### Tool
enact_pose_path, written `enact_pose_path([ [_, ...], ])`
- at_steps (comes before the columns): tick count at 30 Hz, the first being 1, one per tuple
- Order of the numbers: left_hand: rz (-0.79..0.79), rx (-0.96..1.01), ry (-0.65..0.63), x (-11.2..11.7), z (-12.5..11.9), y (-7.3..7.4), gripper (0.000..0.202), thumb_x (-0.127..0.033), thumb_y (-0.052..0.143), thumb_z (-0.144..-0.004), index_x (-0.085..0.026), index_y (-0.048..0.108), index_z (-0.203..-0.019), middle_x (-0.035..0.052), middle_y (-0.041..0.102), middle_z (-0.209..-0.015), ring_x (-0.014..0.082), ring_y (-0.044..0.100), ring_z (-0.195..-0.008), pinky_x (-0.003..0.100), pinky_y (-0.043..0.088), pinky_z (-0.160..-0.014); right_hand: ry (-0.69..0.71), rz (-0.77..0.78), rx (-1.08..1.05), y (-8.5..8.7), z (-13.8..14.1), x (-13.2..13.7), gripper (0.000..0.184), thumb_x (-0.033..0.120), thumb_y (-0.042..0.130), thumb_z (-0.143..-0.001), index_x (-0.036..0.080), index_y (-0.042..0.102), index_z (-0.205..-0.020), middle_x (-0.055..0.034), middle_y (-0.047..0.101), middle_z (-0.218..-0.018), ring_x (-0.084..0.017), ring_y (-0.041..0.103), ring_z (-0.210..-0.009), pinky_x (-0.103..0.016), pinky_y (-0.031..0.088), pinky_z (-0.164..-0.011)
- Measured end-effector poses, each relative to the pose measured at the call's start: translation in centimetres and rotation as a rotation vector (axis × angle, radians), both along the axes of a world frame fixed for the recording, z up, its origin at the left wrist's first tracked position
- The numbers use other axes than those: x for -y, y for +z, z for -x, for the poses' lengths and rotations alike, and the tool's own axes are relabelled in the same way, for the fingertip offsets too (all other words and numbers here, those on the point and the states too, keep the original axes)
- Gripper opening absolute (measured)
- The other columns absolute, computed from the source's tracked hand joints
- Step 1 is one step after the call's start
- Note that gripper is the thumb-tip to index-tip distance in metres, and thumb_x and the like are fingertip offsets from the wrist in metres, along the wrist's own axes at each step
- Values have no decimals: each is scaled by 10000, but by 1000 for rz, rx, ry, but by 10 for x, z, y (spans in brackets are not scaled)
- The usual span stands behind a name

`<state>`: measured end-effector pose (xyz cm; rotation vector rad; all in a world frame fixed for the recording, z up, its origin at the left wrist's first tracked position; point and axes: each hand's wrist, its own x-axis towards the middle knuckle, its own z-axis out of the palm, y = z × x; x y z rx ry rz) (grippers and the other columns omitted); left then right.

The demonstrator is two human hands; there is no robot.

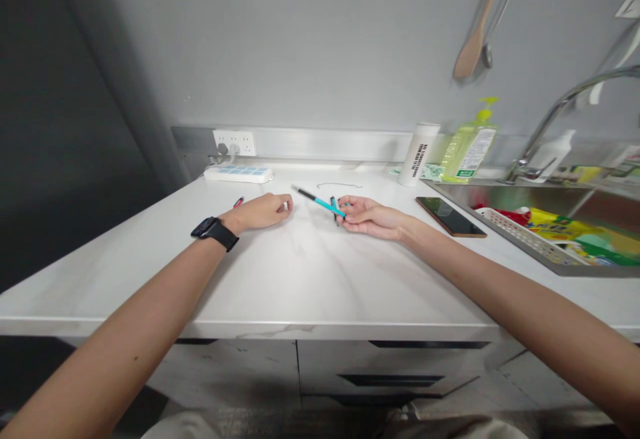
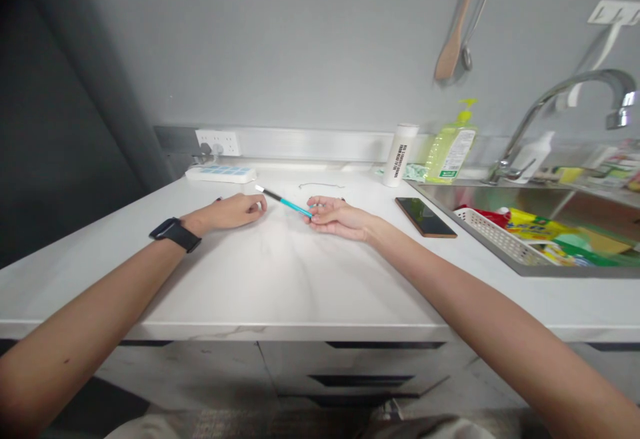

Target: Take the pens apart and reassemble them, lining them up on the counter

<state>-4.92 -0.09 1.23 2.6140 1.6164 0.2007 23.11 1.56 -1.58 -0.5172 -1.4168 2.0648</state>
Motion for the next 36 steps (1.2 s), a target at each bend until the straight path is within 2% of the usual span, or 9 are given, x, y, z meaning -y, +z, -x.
enact_pose_path([
  [2, 12, 0, 7, 0, 0, 0, 294, -292, 385, -811, -186, 580, -1003, 39, 672, -802, 156, 588, -677, 237, 390, -620, 52, -17, 19, 2, 0, 3, 348, -21, 707, -669, 152, 557, -930, -5, 643, -829, -86, 646, -730, -185, 535, -668],
  [6, 15, 4, 12, 2, -2, 1, 300, -295, 380, -809, -186, 581, -1003, 37, 674, -811, 152, 586, -683, 233, 398, -634, 81, -7, 12, 2, 0, 3, 204, 93, 668, -775, 127, 567, -948, -16, 644, -772, -24, 546, -536, -132, 478, -537],
  [10, 23, -6, 24, 3, -2, 2, 295, -300, 375, -815, -188, 579, -997, 36, 670, -806, 149, 578, -663, 236, 395, -634, 17, -6, -29, -1, 0, -1, 289, 40, 678, -740, 142, 563, -985, -26, 661, -843, -46, 588, -616, -158, 504, -602],
  [16, 37, -15, -12, 3, -1, 0, 288, -314, 378, -818, -190, 575, -988, 35, 658, -800, 152, 571, -665, 239, 385, -631, 3, 18, -25, 2, 1, 1, 280, 30, 613, -782, 143, 560, -1033, -29, 649, -830, -83, 629, -698, -183, 521, -645],
  [21, 34, -19, 1, 3, -2, 0, 287, -305, 368, -819, -195, 586, -970, 30, 655, -792, 148, 562, -650, 238, 381, -631, 15, 34, -9, 2, 3, 1, 215, 61, 560, -832, 121, 564, -1038, -25, 625, -747, -63, 583, -596, -146, 478, -540],
  [25, 36, -19, -3, 2, -2, -1, 293, -320, 373, -821, -195, 590, -973, 30, 656, -793, 149, 560, -652, 237, 380, -629, 13, 40, -37, -1, 3, 0, 289, 25, 570, -802, 135, 557, -1069, -39, 636, -834, -67, 584, -647, -168, 494, -606],
  [29, 36, -24, -3, 1, -1, -1, 300, -330, 369, -828, -194, 589, -981, 31, 654, -790, 144, 552, -648, 232, 374, -614, 75, 49, -4, -1, 2, 0, 251, 44, 543, -826, 121, 568, -1063, -23, 607, -756, -43, 484, -523, -144, 430, -489],
  [33, 33, -31, 16, 3, -3, 0, 300, -323, 371, -826, -190, 595, -972, 33, 654, -793, 140, 549, -644, 230, 373, -613, -5, 61, -15, 0, 3, 2, 239, 30, 557, -817, 123, 574, -1037, -31, 612, -795, -41, 507, -570, -139, 441, -527],
  [36, 37, -37, 31, 5, -4, 2, 306, -323, 370, -822, -190, 600, -975, 31, 656, -790, 141, 554, -654, 230, 380, -627, -22, 56, 24, 1, 4, 4, 196, 72, 563, -839, 112, 578, -1031, -19, 602, -755, -31, 479, -527, -130, 411, -479],
])
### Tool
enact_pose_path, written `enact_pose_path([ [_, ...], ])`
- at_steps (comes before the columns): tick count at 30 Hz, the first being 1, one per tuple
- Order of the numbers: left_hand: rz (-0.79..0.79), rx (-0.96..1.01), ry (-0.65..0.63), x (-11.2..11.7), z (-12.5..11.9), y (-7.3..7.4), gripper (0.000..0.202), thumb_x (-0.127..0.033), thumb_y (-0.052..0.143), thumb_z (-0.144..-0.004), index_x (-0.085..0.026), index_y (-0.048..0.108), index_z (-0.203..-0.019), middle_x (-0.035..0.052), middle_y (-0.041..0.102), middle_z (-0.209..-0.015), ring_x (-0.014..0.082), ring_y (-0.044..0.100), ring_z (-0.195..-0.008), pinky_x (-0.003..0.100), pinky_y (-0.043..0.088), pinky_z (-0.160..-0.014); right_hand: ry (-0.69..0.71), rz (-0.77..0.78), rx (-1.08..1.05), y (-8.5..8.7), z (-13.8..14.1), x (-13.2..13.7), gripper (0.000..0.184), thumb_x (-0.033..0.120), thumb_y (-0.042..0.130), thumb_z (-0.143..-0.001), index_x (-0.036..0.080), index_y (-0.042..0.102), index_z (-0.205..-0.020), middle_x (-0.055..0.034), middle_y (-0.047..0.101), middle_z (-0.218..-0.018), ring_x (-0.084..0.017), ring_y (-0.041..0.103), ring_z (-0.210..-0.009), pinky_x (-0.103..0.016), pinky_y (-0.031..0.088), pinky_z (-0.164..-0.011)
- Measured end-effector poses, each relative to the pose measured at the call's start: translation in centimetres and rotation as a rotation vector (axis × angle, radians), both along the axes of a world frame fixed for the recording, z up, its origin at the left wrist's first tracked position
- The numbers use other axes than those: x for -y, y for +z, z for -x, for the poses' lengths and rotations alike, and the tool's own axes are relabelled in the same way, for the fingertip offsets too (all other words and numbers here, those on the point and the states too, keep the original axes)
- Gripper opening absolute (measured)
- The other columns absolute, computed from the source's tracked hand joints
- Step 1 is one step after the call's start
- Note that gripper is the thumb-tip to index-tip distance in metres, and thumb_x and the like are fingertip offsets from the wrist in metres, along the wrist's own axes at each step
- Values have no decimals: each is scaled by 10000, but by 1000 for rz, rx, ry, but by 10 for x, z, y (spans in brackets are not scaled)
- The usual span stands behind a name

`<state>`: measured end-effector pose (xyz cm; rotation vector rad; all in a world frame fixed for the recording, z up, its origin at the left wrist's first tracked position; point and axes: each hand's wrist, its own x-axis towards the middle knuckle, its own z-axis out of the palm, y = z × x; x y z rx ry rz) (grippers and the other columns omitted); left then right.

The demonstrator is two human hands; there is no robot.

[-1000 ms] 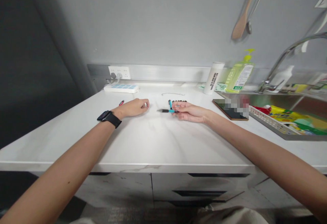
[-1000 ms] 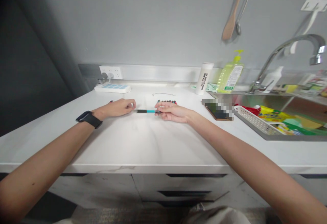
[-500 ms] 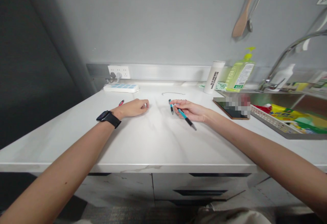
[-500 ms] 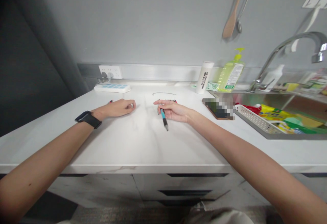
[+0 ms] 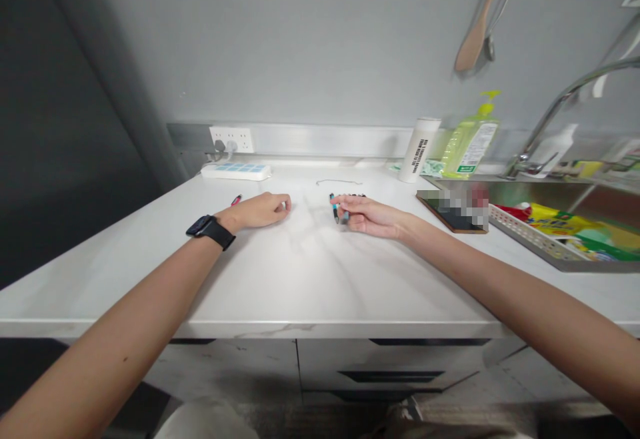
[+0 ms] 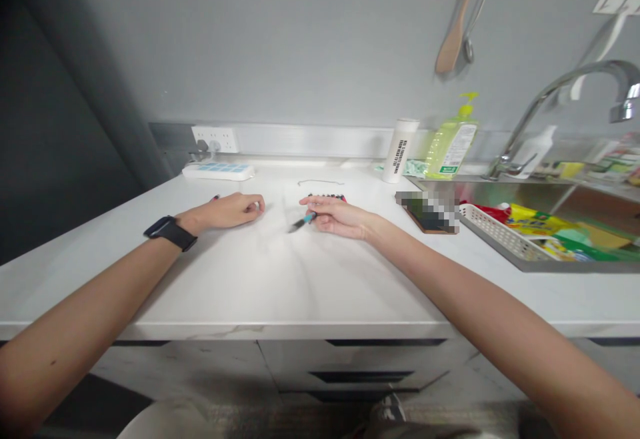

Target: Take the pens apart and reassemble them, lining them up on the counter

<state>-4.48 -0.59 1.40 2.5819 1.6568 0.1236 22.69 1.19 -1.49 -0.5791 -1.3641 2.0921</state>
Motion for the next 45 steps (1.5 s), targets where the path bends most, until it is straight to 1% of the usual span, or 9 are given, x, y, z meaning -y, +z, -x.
enact_pose_path([
  [5, 0, 12, -15, -1, 1, 0, 312, -342, 371, -822, -189, 602, -964, 33, 653, -769, 148, 554, -647, 233, 377, -615, -16, 5, 7, -2, 0, -1, 235, 20, 572, -802, 129, 583, -1010, -39, 628, -840, -62, 576, -648, -170, 482, -596],
  [10, -3, 13, -11, -1, 0, 1, 302, -326, 376, -816, -191, 604, -960, 32, 655, -766, 146, 552, -635, 235, 372, -618, -36, -54, 64, -6, 1, -7, 167, 110, 596, -823, 125, 587, -989, -5, 599, -695, -51, 487, -504, -157, 403, -455],
  [12, 0, 6, -8, -1, 0, 1, 307, -322, 375, -813, -189, 604, -968, 32, 656, -761, 147, 552, -638, 236, 371, -618, -54, -61, 68, -6, 1, -7, 161, 126, 604, -820, 125, 586, -980, -11, 599, -690, -65, 511, -539, -164, 412, -476],
  [19, 0, 19, -46, -4, 4, -1, 325, -332, 360, -820, -180, 599, -979, 40, 662, -786, 145, 548, -643, 233, 363, -599, 56, 23, -20, -2, -2, -2, 267, 7, 530, -797, 124, 566, -1034, 3, 564, -716, -28, 391, -473, -143, 351, -442],
  [24, 1, 11, -12, 0, 2, 2, 314, -337, 370, -822, -183, 599, -972, 40, 659, -801, 141, 545, -632, 233, 365, -601, 32, 42, -17, -2, -1, -2, 263, -10, 512, -786, 130, 573, -1001, -5, 558, -727, -47, 446, -522, -161, 406, -488],
  [32, 1, 9, -10, 2, 2, 2, 312, -323, 365, -822, -184, 599, -976, 39, 659, -791, 148, 553, -640, 237, 371, -616, -20, -26, 78, 2, 0, 2, 201, 118, 583, -836, 139, 573, -1035, 0, 577, -725, -37, 472, -511, -143, 414, -468],
  [37, 1, 25, -27, -2, 4, -1, 308, -324, 376, -815, -181, 594, -979, 38, 654, -778, 145, 550, -628, 235, 366, -596, -17, -22, 2, -1, 0, -2, 245, 59, 599, -805, 142, 571, -1034, -29, 624, -838, -49, 556, -618, -160, 488, -578],
  [41, -2, 21, -16, -2, 4, -1, 293, -312, 379, -812, -188, 595, -967, 37, 657, -799, 142, 552, -636, 231, 367, -599, -10, -63, 24, -5, 0, -4, 245, 85, 624, -796, 145, 583, -1031, -7, 612, -785, -34, 503, -537, -143, 444, -493],
  [45, 11, 19, -17, 2, 2, 1, 298, -309, 372, -817, -182, 596, -966, 40, 661, -797, 145, 555, -644, 234, 371, -609, -52, -49, -34, -4, 1, -4, 226, 62, 628, -786, 136, 603, -998, -10, 614, -781, -50, 559, -613, -154, 491, -585],
])
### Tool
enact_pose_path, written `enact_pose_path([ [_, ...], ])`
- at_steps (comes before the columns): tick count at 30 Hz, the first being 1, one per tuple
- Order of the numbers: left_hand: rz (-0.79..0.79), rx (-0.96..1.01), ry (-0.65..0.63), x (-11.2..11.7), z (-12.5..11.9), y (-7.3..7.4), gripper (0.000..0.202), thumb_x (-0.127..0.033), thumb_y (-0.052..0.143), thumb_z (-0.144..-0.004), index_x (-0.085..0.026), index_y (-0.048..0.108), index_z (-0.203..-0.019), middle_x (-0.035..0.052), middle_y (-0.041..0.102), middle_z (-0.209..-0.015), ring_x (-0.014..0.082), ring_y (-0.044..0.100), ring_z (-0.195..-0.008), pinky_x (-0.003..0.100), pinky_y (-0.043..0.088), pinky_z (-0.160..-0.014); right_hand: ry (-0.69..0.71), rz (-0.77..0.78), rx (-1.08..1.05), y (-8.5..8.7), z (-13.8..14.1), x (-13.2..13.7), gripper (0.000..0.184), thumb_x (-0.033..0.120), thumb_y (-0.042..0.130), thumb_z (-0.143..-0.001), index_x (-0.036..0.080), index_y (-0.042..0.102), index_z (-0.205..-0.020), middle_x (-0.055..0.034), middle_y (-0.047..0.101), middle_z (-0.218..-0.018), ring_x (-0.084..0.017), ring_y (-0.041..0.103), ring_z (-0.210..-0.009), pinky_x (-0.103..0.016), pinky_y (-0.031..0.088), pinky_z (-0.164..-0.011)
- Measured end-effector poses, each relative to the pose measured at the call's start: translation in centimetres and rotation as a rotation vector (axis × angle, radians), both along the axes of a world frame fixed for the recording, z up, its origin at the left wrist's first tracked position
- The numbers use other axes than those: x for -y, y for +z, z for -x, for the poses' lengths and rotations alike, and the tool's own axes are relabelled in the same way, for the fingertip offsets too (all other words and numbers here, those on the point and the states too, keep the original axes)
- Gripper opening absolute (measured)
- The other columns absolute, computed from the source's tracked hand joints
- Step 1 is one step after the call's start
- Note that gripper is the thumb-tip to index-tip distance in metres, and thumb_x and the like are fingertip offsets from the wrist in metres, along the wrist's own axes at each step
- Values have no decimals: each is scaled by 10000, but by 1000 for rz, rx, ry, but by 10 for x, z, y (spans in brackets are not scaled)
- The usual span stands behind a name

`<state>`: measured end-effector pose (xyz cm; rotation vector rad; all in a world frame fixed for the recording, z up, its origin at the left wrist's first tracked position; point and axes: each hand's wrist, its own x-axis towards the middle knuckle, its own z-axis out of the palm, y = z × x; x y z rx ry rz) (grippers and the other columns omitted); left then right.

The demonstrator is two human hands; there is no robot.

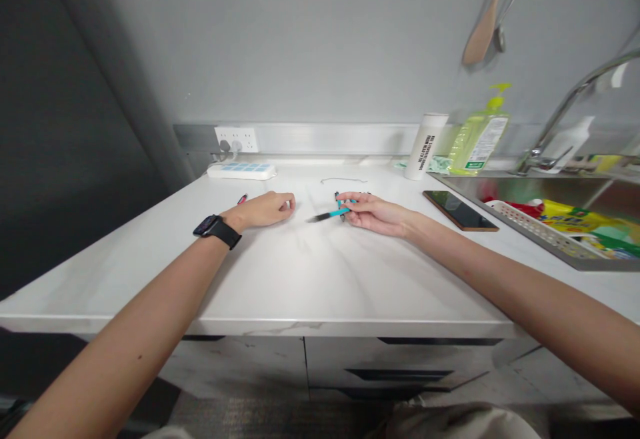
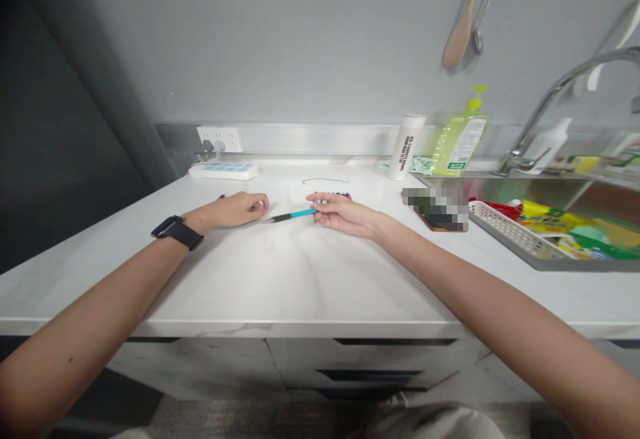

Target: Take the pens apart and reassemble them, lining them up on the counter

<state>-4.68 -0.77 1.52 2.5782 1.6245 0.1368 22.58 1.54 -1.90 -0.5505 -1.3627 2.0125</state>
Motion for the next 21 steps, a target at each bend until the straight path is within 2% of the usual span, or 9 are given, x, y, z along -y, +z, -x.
enact_pose_path([
  [4, 9, -2, 19, 2, -2, 2, 308, -320, 377, -812, -184, 600, -976, 39, 664, -796, 147, 556, -650, 235, 378, -620, 20, 1, -11, 2, 0, 2, 229, 64, 610, -803, 133, 597, -1022, -24, 633, -786, -57, 585, -625, -139, 498, -563],
  [7, 16, -2, 14, 1, -1, 1, 310, -326, 389, -799, -183, 601, -976, 42, 661, -792, 150, 552, -645, 236, 376, -606, 20, 12, 2, 3, 0, 3, 280, 33, 619, -782, 144, 593, -1038, -21, 641, -801, -70, 621, -677, -161, 534, -635],
  [11, 7, 4, -4, -1, 0, 0, 313, -330, 382, -802, -183, 602, -970, 46, 662, -791, 155, 553, -647, 240, 372, -603, 60, 35, -3, 2, -2, 2, 263, 52, 615, -801, 128, 592, -1051, -3, 627, -748, -34, 567, -540, -134, 518, -556],
  [15, -1, -4, -3, -2, 1, 0, 304, -328, 387, -807, -184, 600, -970, 41, 662, -793, 152, 551, -649, 235, 369, -611, 43, 19, 1, 0, -3, 1, 347, 32, 650, -766, 136, 573, -1087, -15, 643, -798, -76, 645, -690, -178, 552, -685],
  [18, -6, -5, -9, -3, 1, 0, 298, -320, 378, -813, -185, 600, -960, 39, 658, -787, 150, 548, -640, 235, 366, -605, 62, 7, 1, -1, -3, 0, 302, 65, 635, -793, 127, 574, -1082, -10, 641, -771, -48, 616, -599, -141, 539, -607],
  [21, -7, -1, -5, -4, 2, 0, 297, -316, 379, -816, -188, 600, -967, 40, 661, -800, 149, 553, -642, 237, 372, -606, 50, 4, 11, 0, -4, 1, 341, 11, 626, -770, 141, 569, -1080, -25, 660, -834, -74, 659, -704, -171, 556, -692],
])
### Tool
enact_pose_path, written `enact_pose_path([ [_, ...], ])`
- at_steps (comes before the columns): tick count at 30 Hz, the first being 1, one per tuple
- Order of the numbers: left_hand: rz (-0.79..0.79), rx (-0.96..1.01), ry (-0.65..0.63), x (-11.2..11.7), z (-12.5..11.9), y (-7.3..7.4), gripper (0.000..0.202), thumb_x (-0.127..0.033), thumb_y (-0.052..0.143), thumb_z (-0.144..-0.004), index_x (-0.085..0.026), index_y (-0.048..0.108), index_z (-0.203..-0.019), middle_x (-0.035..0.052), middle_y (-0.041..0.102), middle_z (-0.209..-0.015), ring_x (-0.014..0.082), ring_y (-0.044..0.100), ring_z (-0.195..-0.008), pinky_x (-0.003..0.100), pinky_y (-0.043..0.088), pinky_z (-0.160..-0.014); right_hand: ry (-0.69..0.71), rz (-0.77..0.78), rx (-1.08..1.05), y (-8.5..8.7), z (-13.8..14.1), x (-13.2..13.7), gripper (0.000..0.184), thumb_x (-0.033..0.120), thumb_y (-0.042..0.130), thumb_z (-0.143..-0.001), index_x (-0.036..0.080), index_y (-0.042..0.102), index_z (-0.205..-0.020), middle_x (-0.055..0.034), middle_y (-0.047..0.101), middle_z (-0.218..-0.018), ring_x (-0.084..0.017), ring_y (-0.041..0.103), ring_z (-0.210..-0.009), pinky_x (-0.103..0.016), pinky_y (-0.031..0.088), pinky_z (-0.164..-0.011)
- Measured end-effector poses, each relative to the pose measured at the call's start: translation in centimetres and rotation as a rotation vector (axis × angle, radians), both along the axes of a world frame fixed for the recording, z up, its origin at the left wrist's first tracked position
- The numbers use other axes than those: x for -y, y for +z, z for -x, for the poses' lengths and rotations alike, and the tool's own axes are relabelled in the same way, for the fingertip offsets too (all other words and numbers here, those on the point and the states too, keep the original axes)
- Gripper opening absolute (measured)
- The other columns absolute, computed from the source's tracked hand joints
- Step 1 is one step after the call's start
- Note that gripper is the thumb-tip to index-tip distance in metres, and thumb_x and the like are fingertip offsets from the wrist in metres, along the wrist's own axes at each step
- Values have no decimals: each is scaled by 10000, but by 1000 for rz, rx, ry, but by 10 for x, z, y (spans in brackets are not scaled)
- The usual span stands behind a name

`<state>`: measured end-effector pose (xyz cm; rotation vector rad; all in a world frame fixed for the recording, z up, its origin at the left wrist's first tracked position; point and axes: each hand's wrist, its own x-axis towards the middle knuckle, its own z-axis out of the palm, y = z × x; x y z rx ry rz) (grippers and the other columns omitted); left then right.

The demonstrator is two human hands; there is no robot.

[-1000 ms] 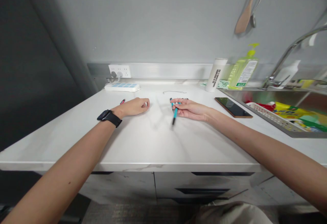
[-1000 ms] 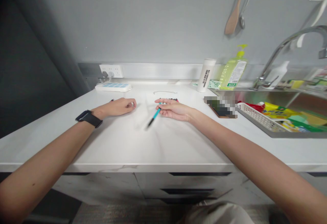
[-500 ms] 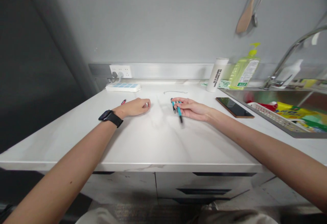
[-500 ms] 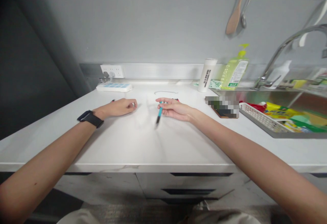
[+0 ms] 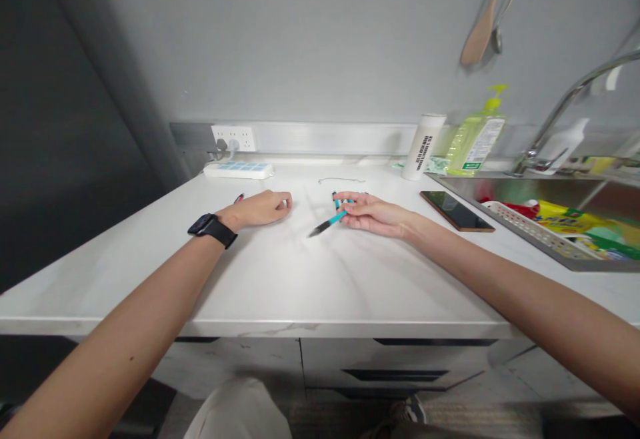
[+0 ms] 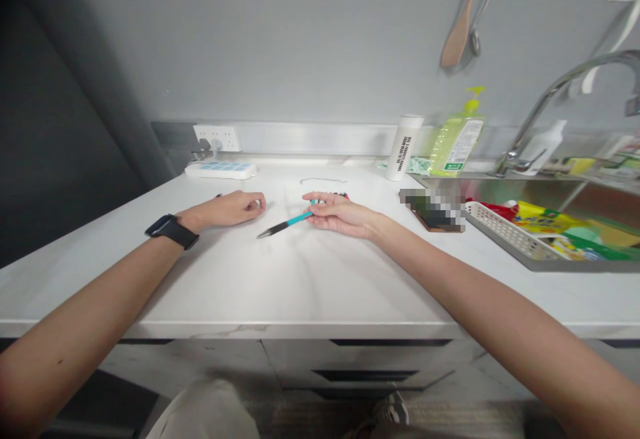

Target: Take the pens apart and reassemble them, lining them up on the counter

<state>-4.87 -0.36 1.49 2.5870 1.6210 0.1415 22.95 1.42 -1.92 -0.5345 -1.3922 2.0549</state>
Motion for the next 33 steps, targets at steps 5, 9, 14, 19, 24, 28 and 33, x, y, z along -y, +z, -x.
enact_pose_path([
  [5, 5, -18, 15, 2, -1, 2, 291, -308, 400, -804, -180, 602, -970, 46, 666, -813, 155, 564, -665, 238, 388, -625, -17, 19, 40, 1, 0, 0, 318, -8, 605, -763, 145, 580, -1041, -19, 658, -816, -102, 680, -730, -196, 568, -707],
  [9, 6, -20, 29, 5, -3, 5, 313, -322, 383, -813, -182, 598, -992, 39, 664, -813, 152, 570, -682, 233, 396, -638, -99, 5, 30, 1, 0, -2, 350, -48, 625, -715, 149, 582, -1001, -30, 671, -878, -97, 676, -749, -195, 566, -724],
  [14, -6, -20, 40, 3, -2, 4, 304, -311, 402, -799, -181, 595, -995, 42, 662, -829, 151, 569, -688, 232, 394, -634, -56, -30, 51, 3, 0, 0, 352, -41, 692, -652, 147, 595, -933, -2, 660, -845, -92, 670, -739, -204, 557, -743],
  [19, 10, -19, 26, 1, 0, 2, 294, -277, 392, -798, -178, 595, -986, 42, 662, -831, 150, 566, -690, 233, 389, -647, -40, -42, 125, 3, 1, 3, 302, 25, 723, -660, 150, 608, -910, 17, 638, -781, -69, 646, -664, -179, 543, -675],
  [24, -5, -9, 25, 3, -1, 1, 298, -295, 389, -812, -177, 603, -982, 42, 660, -813, 150, 566, -682, 236, 388, -652, -49, -69, 129, 3, 1, 3, 375, -32, 733, -593, 158, 599, -887, 28, 624, -788, -66, 626, -709, -180, 522, -699],
  [28, 3, -6, 37, 3, -1, -1, 292, -285, 392, -814, -179, 606, -982, 42, 662, -811, 151, 571, -682, 238, 390, -654, -7, -107, 90, 3, 1, 3, 339, -14, 728, -605, 157, 588, -862, 37, 598, -760, -54, 588, -673, -185, 500, -691],
  [33, 15, 9, 5, 2, 0, -3, 292, -309, 395, -816, -178, 602, -977, 40, 661, -790, 153, 568, -679, 238, 391, -639, -21, -125, 66, 4, 2, 3, 322, -54, 727, -562, 151, 551, -738, 57, 560, -715, -51, 582, -661, -182, 495, -684],
])
